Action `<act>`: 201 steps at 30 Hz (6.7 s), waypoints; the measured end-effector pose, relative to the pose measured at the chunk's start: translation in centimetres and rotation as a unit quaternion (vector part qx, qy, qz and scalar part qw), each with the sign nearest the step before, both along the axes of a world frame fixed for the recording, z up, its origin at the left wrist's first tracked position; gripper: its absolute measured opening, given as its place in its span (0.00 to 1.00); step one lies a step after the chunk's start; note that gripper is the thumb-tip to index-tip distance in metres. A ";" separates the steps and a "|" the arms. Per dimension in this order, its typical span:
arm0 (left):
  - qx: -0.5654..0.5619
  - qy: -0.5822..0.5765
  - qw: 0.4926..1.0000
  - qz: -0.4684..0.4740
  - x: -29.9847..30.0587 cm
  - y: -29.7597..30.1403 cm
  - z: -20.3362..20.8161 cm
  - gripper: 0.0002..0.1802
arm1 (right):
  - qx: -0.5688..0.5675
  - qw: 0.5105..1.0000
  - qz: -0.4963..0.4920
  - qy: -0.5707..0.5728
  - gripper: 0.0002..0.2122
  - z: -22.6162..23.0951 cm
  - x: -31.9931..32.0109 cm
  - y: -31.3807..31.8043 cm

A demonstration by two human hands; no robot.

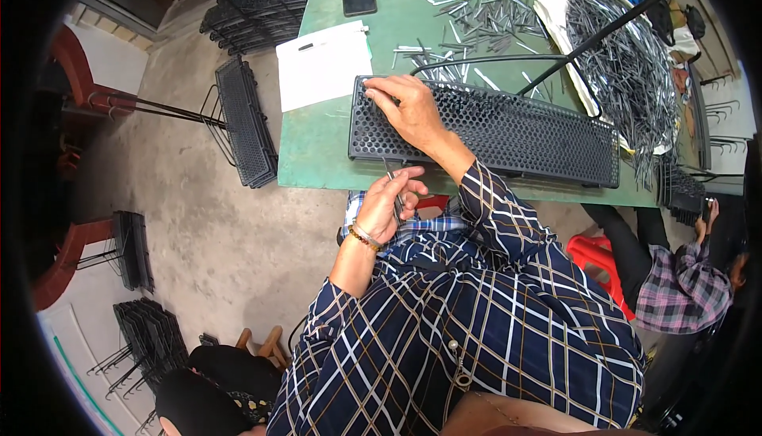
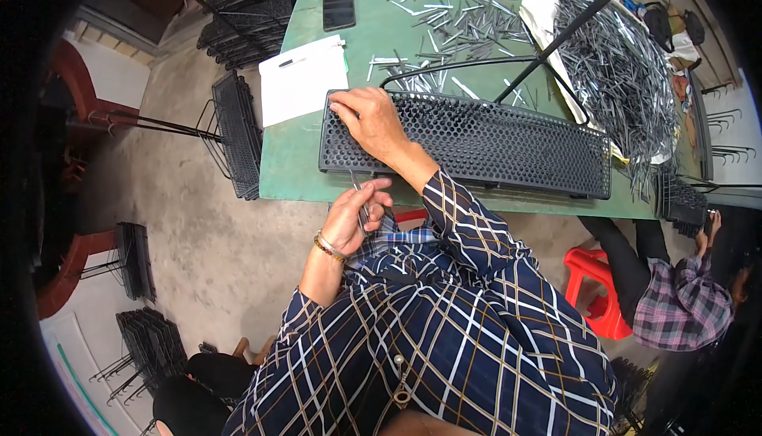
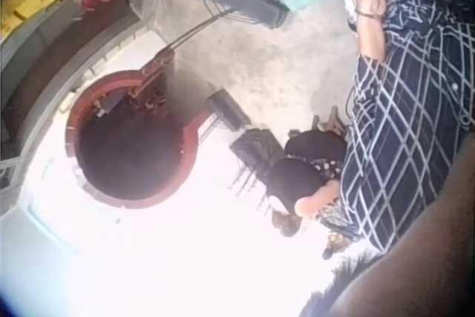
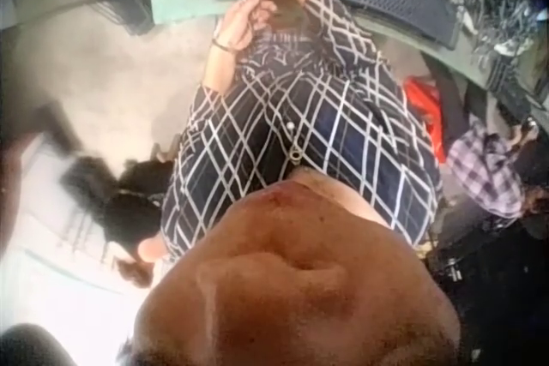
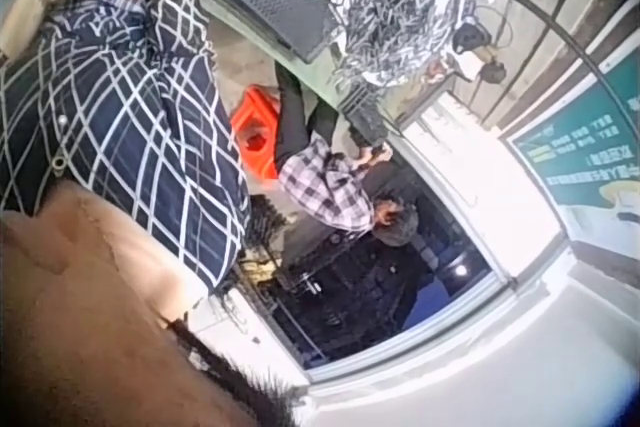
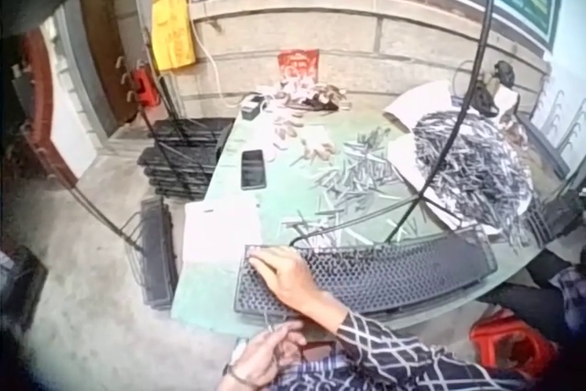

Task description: Inserting small metal pins into a perforated metal base on a workbench.

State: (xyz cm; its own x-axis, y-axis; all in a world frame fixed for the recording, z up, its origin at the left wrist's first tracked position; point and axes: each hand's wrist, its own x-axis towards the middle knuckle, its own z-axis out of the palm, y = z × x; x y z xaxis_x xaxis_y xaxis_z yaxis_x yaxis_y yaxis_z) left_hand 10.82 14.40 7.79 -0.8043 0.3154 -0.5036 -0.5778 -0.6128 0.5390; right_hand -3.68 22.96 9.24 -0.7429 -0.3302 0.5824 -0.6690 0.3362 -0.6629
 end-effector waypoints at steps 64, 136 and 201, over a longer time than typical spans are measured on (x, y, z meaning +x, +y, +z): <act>0.031 -0.017 0.996 -0.082 -0.7 2.7 1.7 0.16 | 0.077 0.982 -0.062 0.159 0.05 -1.9 0.8 2.9; 0.074 0.039 0.932 -0.352 -0.4 8.1 1.6 0.17 | -0.096 0.714 -0.561 -0.406 0.25 -15.1 37.3 24.6; 0.041 0.021 0.974 -0.220 0.1 4.2 0.4 0.22 | -0.175 0.889 -0.020 -0.422 0.05 3.4 9.9 13.7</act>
